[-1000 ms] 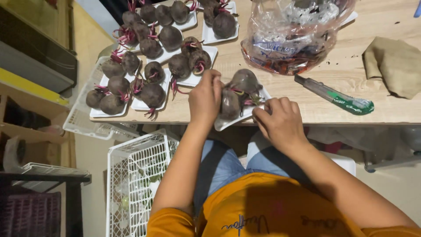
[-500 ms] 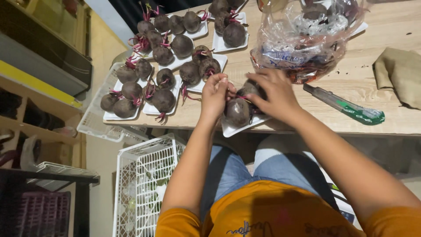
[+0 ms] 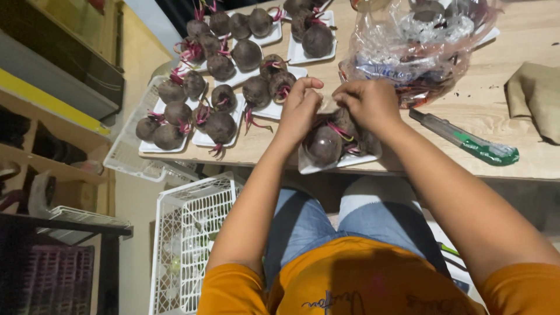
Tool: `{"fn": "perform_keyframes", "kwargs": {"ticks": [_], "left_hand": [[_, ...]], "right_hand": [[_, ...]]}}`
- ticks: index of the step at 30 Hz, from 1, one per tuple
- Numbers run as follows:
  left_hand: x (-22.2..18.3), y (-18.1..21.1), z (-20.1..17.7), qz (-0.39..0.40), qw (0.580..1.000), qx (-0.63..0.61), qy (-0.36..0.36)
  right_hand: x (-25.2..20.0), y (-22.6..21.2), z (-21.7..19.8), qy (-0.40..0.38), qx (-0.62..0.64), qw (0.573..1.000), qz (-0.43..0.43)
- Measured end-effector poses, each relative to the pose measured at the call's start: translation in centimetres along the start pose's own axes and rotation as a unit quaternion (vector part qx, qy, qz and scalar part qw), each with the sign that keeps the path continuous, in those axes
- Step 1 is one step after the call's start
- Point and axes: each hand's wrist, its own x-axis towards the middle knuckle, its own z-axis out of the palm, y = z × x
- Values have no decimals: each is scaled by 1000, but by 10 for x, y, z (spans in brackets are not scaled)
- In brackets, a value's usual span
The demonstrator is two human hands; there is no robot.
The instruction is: Trimming the roots and stems of beetroots with a utility knife and arranging them on trays
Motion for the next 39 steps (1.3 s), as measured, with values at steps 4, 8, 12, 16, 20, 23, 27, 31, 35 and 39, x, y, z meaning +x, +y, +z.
{"fn": "perform_keyframes", "kwargs": {"ticks": [4, 8, 12, 16, 20, 23, 27, 31, 35, 39], "left_hand": [[-57, 79, 11, 80, 934, 348, -16], [-34, 27, 10, 132, 879, 457, 37], [-20, 8, 10, 89, 879, 464, 63], [-22, 14, 8, 60, 883, 460, 76], [-8, -10, 2, 9, 889, 446, 100], [2, -35, -7, -11, 925, 355, 134], [-12, -43, -19, -43, 942, 309, 124], [-51, -18, -26, -70, 907, 415, 25], [-68, -14, -31, -75, 873, 481, 27], [-76, -15, -33, -62, 857, 511, 18]], "right_hand": [[10, 30, 7, 14, 27, 998, 49], [6, 41, 13, 38, 117, 987, 99], [-7, 56, 24, 79, 321, 937, 113], [-17, 44, 17, 133, 411, 885, 174], [-20, 49, 20, 158, 475, 843, 197], [-20, 58, 26, 187, 520, 810, 197], [-25, 65, 30, 233, 510, 798, 222], [-34, 96, 42, 262, 449, 814, 259], [-45, 93, 33, 235, 489, 778, 317], [-51, 110, 29, 225, 540, 715, 382]]}}
